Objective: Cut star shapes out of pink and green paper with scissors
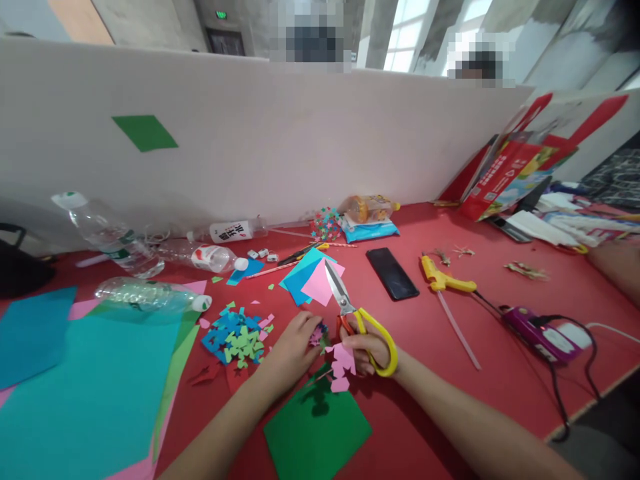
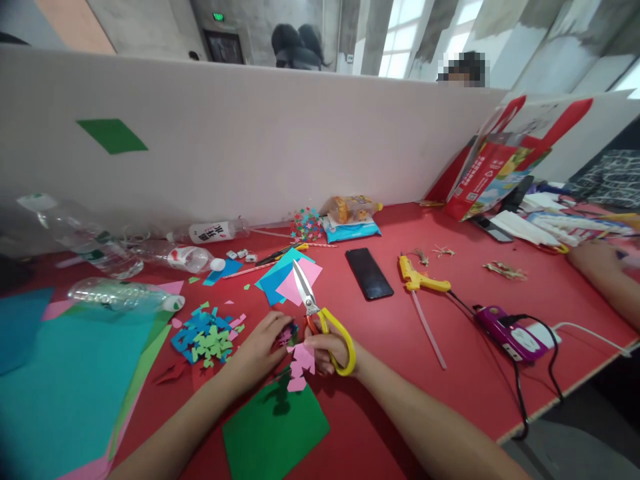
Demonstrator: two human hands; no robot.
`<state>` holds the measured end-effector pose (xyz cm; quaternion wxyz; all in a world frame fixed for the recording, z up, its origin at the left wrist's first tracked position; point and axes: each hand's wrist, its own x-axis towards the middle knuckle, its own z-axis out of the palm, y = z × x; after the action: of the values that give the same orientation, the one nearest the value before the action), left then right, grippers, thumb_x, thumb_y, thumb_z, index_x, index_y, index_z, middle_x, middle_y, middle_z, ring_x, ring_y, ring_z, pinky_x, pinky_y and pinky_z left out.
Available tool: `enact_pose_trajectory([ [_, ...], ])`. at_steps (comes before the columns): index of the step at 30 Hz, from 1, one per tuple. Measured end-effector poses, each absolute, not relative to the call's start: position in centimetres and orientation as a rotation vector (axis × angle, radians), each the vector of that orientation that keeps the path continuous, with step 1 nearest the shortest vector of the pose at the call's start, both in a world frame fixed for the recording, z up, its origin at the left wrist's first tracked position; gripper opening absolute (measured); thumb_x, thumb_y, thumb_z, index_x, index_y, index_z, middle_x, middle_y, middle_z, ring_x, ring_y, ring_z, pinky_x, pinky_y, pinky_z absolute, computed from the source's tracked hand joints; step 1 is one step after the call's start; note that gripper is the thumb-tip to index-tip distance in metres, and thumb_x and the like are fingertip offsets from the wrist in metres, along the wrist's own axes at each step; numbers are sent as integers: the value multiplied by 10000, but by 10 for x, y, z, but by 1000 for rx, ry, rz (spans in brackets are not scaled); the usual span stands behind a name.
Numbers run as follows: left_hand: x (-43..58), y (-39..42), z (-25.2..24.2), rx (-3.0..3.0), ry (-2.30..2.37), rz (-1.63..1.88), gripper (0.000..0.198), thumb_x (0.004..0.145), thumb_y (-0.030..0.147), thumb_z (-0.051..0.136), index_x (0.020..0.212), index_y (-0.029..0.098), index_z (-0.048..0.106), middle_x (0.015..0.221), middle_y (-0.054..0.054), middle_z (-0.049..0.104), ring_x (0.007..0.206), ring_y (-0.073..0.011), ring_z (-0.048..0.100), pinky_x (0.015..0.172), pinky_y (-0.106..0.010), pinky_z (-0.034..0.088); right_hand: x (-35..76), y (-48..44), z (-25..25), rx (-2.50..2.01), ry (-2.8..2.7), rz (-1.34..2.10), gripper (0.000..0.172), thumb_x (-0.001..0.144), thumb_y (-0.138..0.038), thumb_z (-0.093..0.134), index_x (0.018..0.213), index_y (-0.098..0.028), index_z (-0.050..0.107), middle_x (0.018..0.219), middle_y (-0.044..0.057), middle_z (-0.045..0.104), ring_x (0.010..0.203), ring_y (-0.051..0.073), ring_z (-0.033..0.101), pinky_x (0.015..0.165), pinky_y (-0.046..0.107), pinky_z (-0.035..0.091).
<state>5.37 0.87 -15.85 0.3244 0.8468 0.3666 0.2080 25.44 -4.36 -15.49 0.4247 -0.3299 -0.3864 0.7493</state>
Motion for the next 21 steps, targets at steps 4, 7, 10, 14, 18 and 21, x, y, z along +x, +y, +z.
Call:
enact_pose_trajectory([
  [4,69,2,-153,2211,1001,565,422,784,46,557,1178,195,589,1134,-106,593,1075,-255,606,973,-436,501,251,-44,-154,-798,-1027,1857,356,744,-377,723,583,-206,456,332,-146,379,216,42,317,257,147,303],
  [7,71,-1,-136,2196,1024,574,442,750,38,594,1158,208,598,1095,-85,608,1013,-244,633,919,-410,528,249,-45,-152,-774,-1079,1831,387,856,-392,699,610,-189,480,366,-152,384,239,35,324,273,144,299],
  [10,62,-1,-121,2171,1065,592,412,794,135,614,1192,237,587,1161,-83,602,1070,-256,618,964,-436,506,249,-45,-149,-767,-1104,1815,386,882,-373,679,607,-184,485,372,-151,380,246,32,323,280,141,290],
  [14,50,-1,-121,2156,1096,547,508,768,198,656,1265,226,557,1249,-95,553,1179,-288,562,1036,-474,449,249,-47,-144,-758,-1099,1835,341,746,-357,710,561,-204,467,319,-138,369,223,50,327,254,145,291],
  [18,56,-5,-130,2156,1080,506,463,766,208,661,1223,200,587,1169,-94,556,1121,-277,579,999,-444,467,246,-50,-138,-746,-1081,1856,298,723,-356,691,570,-205,485,313,-125,388,220,54,325,256,150,309],
  [21,71,-6,-134,2152,1029,523,410,745,129,638,1149,190,623,1062,-77,581,990,-236,610,925,-396,505,246,-52,-134,-764,-1045,1847,260,715,-353,683,615,-208,493,322,-130,391,218,56,323,255,155,315],
])
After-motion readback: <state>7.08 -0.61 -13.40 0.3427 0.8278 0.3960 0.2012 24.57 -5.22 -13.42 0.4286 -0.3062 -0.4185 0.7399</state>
